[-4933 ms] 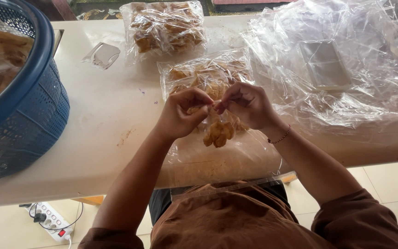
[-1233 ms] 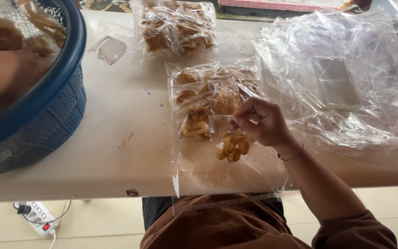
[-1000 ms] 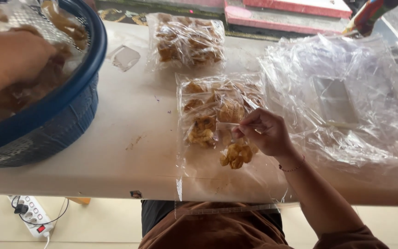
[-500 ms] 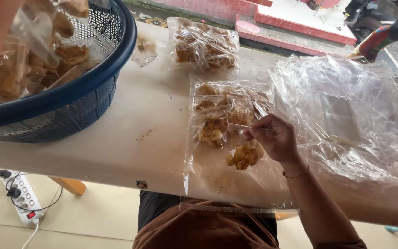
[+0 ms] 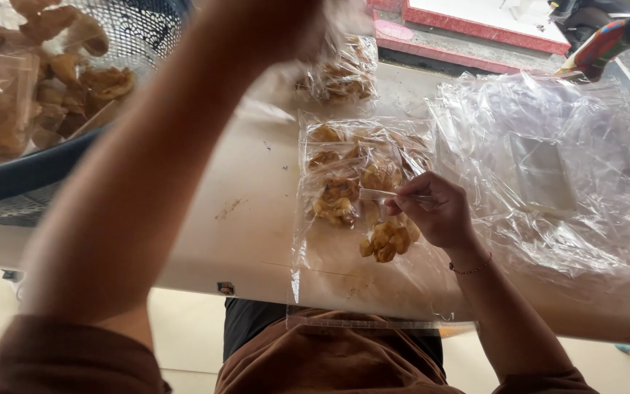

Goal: The person places pieces of snacks into small plastic bags by hand and سپس ties the bags closed.

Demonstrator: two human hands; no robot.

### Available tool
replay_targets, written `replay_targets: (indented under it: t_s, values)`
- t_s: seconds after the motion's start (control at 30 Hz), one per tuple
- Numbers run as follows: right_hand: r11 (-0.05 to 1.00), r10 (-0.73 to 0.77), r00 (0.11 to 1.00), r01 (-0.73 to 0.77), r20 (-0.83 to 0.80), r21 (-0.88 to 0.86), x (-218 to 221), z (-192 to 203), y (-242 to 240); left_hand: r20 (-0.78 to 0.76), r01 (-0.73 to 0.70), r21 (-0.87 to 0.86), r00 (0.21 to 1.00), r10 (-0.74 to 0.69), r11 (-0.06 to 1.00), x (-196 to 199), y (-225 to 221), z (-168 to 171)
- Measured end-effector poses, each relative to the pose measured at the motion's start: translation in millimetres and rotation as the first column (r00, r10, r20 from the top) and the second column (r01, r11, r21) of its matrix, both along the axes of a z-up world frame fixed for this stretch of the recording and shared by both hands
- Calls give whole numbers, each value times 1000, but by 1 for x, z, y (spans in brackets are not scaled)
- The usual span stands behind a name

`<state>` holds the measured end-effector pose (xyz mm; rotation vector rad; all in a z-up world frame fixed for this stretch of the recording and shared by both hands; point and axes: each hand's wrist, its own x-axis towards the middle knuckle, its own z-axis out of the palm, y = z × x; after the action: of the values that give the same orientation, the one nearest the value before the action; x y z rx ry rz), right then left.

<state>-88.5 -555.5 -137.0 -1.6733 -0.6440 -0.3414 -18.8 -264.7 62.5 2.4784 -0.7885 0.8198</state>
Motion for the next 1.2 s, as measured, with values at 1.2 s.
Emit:
replay_targets:
  t_s: [1.2]
  values:
    - [993,39,999,-35,35,-109,-7,13,-1,-454,-452,618,463,762,643,142,56,-178]
